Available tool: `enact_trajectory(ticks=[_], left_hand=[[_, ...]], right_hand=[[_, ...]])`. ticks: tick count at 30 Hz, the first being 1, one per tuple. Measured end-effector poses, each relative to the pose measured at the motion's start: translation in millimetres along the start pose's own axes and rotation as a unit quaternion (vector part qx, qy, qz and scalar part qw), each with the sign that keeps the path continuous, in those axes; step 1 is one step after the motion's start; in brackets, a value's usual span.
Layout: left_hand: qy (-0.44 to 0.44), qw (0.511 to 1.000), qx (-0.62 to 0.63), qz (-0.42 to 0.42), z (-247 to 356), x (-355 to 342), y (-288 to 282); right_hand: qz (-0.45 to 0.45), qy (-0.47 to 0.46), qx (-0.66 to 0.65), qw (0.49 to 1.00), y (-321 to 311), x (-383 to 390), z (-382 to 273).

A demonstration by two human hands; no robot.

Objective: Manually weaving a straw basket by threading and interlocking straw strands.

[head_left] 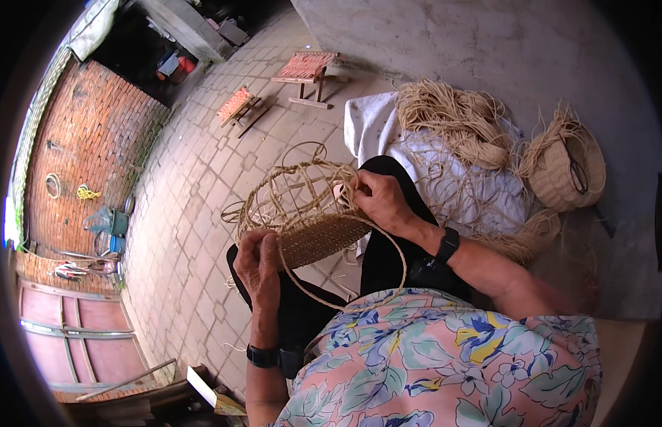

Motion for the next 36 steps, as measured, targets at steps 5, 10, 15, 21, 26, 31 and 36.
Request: enact_trajectory(ticks=[5,10,15,21,26,31,36], left_hand=[[-0.048,0.994,0.092,0.038,-21,-5,-18],[-0.090,0.986,0.120,0.070,-60,7,-40],[-0.152,0.977,0.129,0.082,-63,10,-41],[-0.159,0.961,0.214,0.074,-83,18,-46],[-0.167,0.952,0.238,0.096,-84,22,-51],[-0.181,0.946,0.256,0.085,-93,19,-47],[-0.175,0.954,0.232,0.072,-83,22,-53]], right_hand=[[-0.006,-0.048,0.043,0.998,4,-24,-26],[-0.091,0.134,-0.172,0.972,7,-22,5],[0.078,0.006,0.189,0.979,-143,-31,164],[0.153,0.170,0.563,0.794,-318,-25,209],[-0.067,-0.002,0.153,0.986,-111,-59,92],[-0.327,0.057,0.041,0.942,-30,-14,-1],[-0.279,0.075,-0.026,0.957,-60,-12,13]])
Point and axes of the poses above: each hand's wrist, its own x-axis away from the middle knuckle, its own y-axis out of the palm, z = x × y, the point moved 4 cm from there along -x, towards the middle knuckle, and after that the axes turned 4 degrees about z, right-handed, at the moved point
